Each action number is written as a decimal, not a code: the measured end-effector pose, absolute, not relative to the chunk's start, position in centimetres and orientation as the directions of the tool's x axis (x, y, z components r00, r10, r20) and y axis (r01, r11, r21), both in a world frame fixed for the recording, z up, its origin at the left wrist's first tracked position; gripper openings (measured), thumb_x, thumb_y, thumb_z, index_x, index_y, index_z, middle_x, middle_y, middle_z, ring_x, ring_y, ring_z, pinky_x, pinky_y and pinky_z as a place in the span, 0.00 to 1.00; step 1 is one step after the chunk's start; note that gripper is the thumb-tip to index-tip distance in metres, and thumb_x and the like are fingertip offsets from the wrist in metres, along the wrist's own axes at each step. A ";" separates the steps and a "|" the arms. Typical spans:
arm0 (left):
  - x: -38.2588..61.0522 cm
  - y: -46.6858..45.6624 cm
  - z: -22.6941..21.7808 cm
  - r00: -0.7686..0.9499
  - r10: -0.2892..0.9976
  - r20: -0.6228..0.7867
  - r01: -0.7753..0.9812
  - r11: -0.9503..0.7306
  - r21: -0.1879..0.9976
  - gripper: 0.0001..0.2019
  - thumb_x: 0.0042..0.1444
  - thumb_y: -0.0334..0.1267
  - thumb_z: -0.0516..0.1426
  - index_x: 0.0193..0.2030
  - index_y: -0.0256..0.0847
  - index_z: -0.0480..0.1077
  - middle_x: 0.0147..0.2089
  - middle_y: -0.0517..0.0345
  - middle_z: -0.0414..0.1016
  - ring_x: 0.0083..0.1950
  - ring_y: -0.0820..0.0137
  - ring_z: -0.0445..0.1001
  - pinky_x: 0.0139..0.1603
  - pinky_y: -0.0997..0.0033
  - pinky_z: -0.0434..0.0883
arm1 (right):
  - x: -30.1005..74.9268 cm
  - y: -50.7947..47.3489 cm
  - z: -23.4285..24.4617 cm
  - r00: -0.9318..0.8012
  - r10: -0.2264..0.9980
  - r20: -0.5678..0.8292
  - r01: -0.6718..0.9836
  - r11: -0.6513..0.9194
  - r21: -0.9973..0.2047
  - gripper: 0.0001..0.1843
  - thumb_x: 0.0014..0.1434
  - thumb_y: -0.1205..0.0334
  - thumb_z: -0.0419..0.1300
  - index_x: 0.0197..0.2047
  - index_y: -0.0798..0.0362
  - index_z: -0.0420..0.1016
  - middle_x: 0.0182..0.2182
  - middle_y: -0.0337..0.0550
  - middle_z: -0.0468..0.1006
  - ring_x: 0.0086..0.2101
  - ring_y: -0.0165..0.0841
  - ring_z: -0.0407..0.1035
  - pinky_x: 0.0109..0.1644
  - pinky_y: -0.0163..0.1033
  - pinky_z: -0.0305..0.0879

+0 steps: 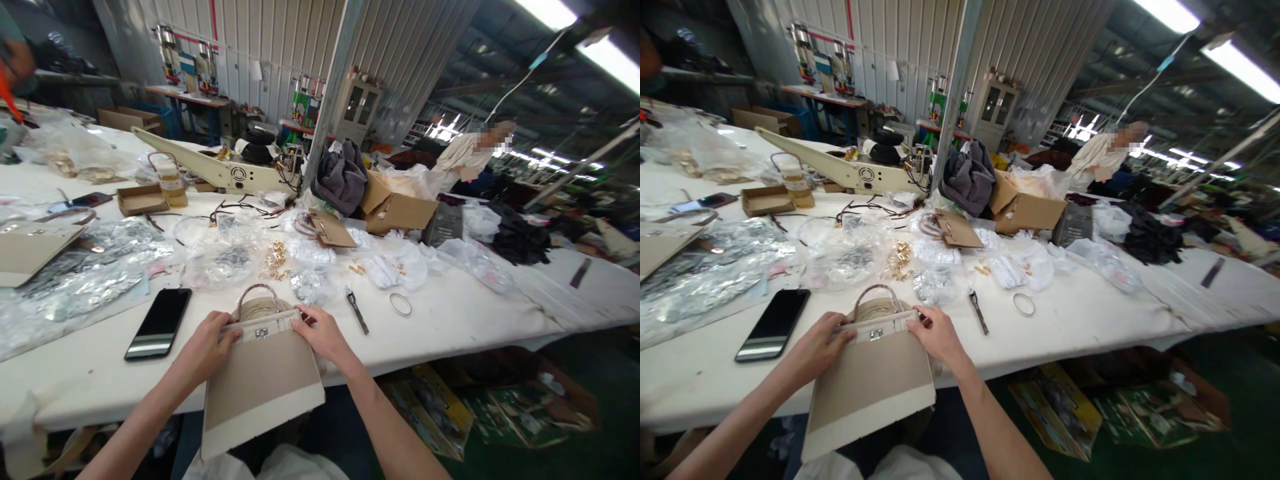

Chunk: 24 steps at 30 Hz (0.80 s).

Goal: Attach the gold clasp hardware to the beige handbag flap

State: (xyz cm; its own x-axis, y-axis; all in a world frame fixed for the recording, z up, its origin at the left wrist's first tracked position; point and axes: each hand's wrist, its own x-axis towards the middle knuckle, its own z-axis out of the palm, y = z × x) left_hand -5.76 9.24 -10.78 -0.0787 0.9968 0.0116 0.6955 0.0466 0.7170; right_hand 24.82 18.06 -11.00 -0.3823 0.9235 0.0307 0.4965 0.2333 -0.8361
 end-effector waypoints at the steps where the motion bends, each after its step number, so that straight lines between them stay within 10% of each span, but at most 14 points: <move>1: -5.8 9.2 -11.0 -0.087 0.996 0.013 0.693 0.051 0.719 0.17 0.66 0.53 0.53 0.44 0.43 0.72 0.52 0.45 0.74 0.56 0.49 0.76 0.62 0.49 0.71 | 24.9 18.1 -11.0 -0.381 0.924 0.030 0.497 0.232 -0.836 0.24 0.67 0.54 0.71 0.64 0.48 0.83 0.49 0.46 0.83 0.42 0.39 0.77 0.52 0.45 0.74; 24: -7.1 8.5 -9.9 -0.048 0.994 -0.096 0.652 0.104 0.751 0.23 0.66 0.59 0.57 0.54 0.43 0.74 0.51 0.51 0.78 0.49 0.55 0.77 0.52 0.57 0.71 | 24.7 17.4 -11.7 -0.335 0.937 0.096 0.456 0.250 -0.854 0.27 0.68 0.53 0.66 0.68 0.48 0.79 0.50 0.47 0.83 0.44 0.42 0.76 0.55 0.48 0.73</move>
